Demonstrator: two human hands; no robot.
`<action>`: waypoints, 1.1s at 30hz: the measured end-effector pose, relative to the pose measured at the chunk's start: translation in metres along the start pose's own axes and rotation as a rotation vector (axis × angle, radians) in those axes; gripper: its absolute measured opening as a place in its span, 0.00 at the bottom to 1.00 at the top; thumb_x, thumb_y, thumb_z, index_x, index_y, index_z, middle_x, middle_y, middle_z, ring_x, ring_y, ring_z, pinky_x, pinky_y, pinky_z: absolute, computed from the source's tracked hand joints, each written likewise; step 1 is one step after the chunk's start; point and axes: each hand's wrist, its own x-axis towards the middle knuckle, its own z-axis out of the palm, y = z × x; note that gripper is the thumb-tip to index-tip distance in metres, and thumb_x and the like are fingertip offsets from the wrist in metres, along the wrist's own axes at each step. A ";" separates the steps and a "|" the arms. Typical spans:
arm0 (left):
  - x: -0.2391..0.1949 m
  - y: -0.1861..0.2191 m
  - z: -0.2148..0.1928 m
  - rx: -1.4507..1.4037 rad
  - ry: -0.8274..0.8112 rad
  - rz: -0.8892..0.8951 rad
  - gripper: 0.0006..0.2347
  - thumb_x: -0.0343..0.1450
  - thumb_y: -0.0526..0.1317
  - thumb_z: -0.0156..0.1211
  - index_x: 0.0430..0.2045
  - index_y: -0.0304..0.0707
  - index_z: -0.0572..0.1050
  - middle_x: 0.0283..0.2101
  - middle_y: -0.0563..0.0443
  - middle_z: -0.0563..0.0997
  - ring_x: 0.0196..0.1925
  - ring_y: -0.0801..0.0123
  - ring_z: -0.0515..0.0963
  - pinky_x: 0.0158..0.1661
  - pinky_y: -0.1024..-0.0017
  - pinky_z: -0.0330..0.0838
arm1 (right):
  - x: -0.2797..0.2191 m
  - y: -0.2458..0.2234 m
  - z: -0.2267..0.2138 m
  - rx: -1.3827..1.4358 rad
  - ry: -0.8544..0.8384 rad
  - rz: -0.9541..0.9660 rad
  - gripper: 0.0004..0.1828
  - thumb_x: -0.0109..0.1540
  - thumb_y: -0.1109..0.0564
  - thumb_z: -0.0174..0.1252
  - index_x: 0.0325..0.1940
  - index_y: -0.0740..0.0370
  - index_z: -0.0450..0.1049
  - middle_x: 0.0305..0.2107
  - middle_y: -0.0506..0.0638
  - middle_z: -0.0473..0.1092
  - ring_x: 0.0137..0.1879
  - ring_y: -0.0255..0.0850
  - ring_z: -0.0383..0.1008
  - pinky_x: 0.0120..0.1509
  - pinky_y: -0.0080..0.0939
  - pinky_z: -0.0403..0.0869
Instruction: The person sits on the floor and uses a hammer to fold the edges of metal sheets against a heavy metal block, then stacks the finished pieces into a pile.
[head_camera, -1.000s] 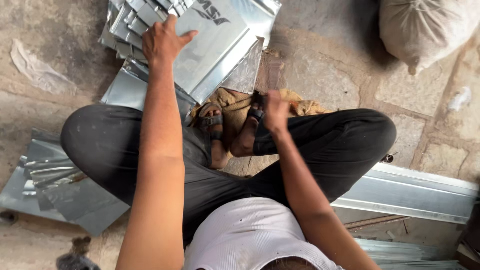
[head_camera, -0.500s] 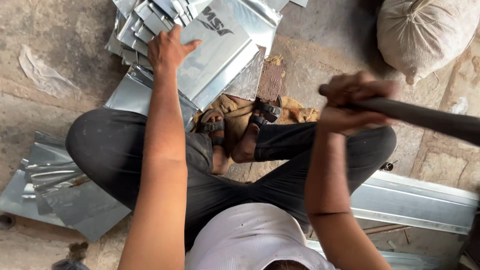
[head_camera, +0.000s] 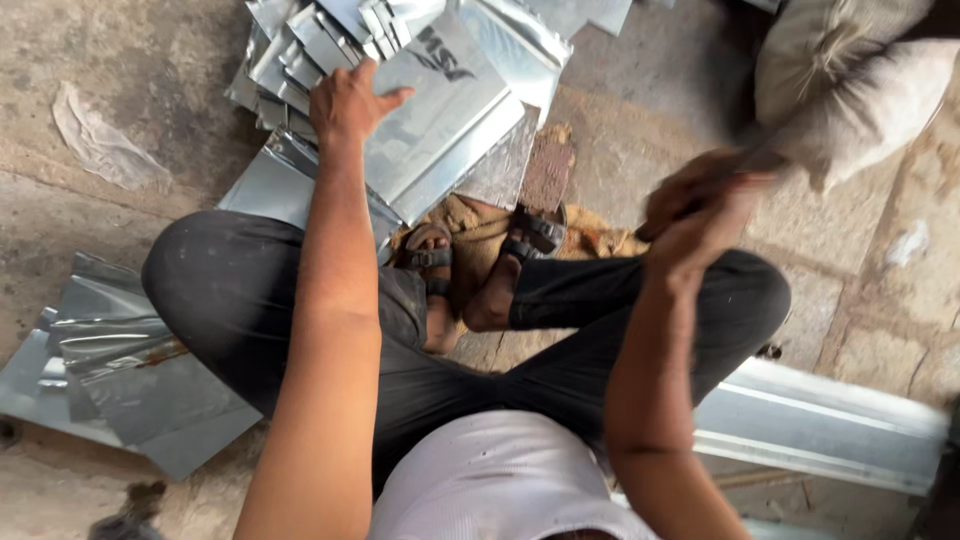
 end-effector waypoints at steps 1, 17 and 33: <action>0.002 -0.003 0.003 0.022 0.017 0.026 0.31 0.67 0.70 0.62 0.45 0.40 0.76 0.16 0.54 0.70 0.13 0.72 0.66 0.15 0.72 0.55 | 0.009 -0.015 0.003 0.075 -0.002 -0.072 0.30 0.71 0.26 0.42 0.39 0.54 0.64 0.17 0.43 0.56 0.15 0.30 0.53 0.15 0.36 0.56; 0.000 -0.001 0.007 0.054 -0.108 0.003 0.36 0.66 0.71 0.66 0.55 0.40 0.74 0.42 0.37 0.84 0.42 0.51 0.86 0.43 0.54 0.80 | -0.053 0.052 0.012 -0.229 -0.247 0.578 0.26 0.74 0.38 0.42 0.43 0.62 0.70 0.22 0.43 0.64 0.20 0.28 0.58 0.19 0.33 0.60; -0.002 0.024 -0.013 0.058 -0.263 0.010 0.58 0.48 0.64 0.79 0.75 0.72 0.47 0.72 0.34 0.62 0.70 0.39 0.66 0.67 0.30 0.50 | -0.087 0.191 0.004 -0.204 -0.126 0.851 0.25 0.72 0.39 0.47 0.37 0.63 0.69 0.17 0.41 0.59 0.18 0.30 0.57 0.19 0.33 0.58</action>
